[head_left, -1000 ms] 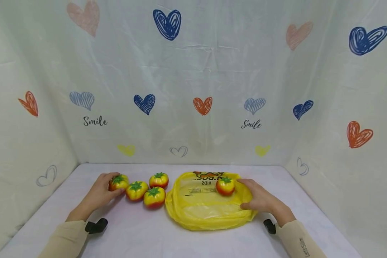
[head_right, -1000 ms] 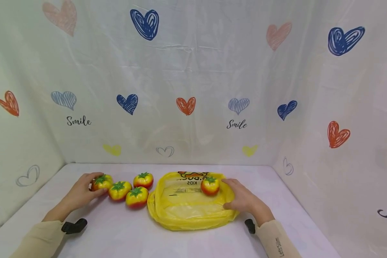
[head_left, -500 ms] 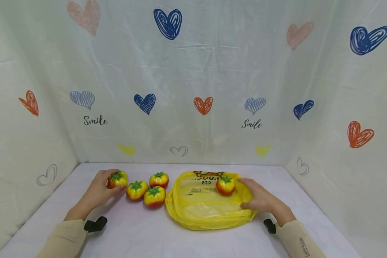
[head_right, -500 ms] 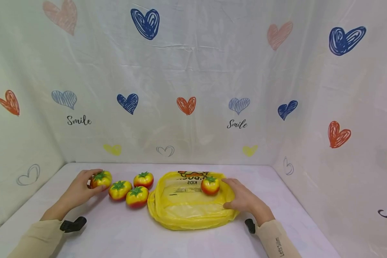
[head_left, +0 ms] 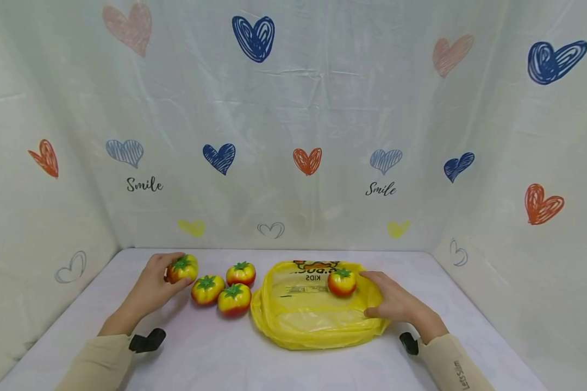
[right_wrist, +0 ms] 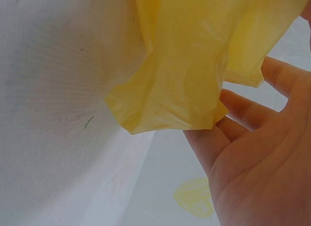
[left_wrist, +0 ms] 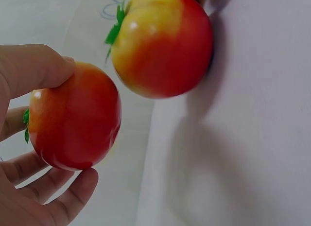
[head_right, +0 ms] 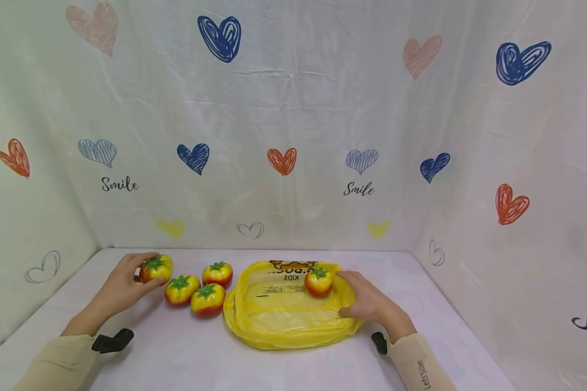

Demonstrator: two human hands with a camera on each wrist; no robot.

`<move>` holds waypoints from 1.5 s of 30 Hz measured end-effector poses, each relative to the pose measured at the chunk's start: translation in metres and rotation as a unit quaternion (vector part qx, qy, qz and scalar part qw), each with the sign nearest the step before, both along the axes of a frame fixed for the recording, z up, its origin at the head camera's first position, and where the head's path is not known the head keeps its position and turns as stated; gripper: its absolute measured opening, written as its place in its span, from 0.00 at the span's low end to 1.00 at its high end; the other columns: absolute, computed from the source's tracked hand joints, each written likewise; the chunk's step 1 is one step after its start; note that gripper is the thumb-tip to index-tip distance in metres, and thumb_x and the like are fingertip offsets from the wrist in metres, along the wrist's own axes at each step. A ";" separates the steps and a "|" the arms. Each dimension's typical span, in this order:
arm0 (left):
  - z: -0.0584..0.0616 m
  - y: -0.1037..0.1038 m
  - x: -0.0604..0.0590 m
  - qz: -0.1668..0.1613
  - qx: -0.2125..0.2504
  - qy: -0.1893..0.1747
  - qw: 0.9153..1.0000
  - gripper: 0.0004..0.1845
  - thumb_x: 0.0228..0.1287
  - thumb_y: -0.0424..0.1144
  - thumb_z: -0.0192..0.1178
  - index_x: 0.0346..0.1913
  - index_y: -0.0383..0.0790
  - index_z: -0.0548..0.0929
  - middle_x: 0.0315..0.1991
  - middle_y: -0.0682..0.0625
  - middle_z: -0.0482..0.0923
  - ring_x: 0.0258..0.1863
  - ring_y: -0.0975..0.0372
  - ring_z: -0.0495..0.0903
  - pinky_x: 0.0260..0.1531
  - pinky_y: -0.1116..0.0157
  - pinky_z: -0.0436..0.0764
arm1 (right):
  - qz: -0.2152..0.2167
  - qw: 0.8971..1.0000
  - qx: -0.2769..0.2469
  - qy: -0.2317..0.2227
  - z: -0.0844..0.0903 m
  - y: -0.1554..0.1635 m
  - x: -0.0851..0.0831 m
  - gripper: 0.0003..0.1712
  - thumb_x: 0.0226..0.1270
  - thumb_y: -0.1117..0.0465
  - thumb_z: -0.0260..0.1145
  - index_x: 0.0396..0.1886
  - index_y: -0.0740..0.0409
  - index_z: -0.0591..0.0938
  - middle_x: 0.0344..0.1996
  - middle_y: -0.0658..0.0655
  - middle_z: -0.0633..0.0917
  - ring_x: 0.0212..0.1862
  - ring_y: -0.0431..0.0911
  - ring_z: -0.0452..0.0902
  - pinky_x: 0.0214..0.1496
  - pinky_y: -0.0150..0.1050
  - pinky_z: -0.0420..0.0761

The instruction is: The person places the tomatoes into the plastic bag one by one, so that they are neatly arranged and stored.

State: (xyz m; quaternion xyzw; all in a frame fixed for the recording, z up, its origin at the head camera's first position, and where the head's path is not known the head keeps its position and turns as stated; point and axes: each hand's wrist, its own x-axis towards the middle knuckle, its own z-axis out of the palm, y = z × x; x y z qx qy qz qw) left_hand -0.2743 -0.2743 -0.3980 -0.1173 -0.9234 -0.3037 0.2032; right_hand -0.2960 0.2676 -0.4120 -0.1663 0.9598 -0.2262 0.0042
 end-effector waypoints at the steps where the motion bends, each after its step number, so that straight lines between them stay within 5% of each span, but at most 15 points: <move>1: 0.002 0.002 0.001 -0.002 -0.001 0.005 1.000 0.32 0.56 0.38 0.69 0.62 0.31 0.70 0.52 0.32 0.64 0.44 0.46 0.70 0.40 0.53 0.75 | -0.001 1.000 0.000 0.000 0.000 0.000 0.000 0.49 0.45 0.55 0.77 0.69 0.50 0.66 0.68 0.59 0.64 0.67 0.58 0.60 0.65 0.62 0.61; 20: 0.018 0.036 0.013 -0.050 -0.012 0.042 0.998 0.30 0.55 0.38 0.70 0.60 0.35 0.73 0.51 0.39 0.66 0.44 0.51 0.71 0.39 0.55 0.76 | 0.001 1.000 0.005 0.001 -0.001 -0.001 -0.002 0.49 0.46 0.54 0.77 0.69 0.50 0.65 0.68 0.59 0.64 0.67 0.57 0.61 0.64 0.61 0.62; 35: 0.015 0.057 0.014 -0.089 -0.009 0.069 0.994 0.28 0.52 0.37 0.71 0.57 0.38 0.75 0.50 0.43 0.68 0.46 0.52 0.71 0.42 0.52 0.78 | 0.001 1.000 0.003 0.000 0.000 -0.001 -0.001 0.49 0.45 0.55 0.77 0.69 0.51 0.65 0.68 0.60 0.64 0.67 0.58 0.61 0.64 0.63 0.62; 45: 0.014 0.080 0.016 -0.101 0.002 0.046 0.994 0.29 0.51 0.37 0.72 0.57 0.42 0.75 0.51 0.45 0.67 0.49 0.53 0.72 0.49 0.50 0.78 | 0.017 1.000 0.002 0.010 -0.001 0.002 0.000 0.49 0.46 0.54 0.77 0.69 0.53 0.66 0.67 0.62 0.65 0.66 0.60 0.61 0.64 0.62 0.62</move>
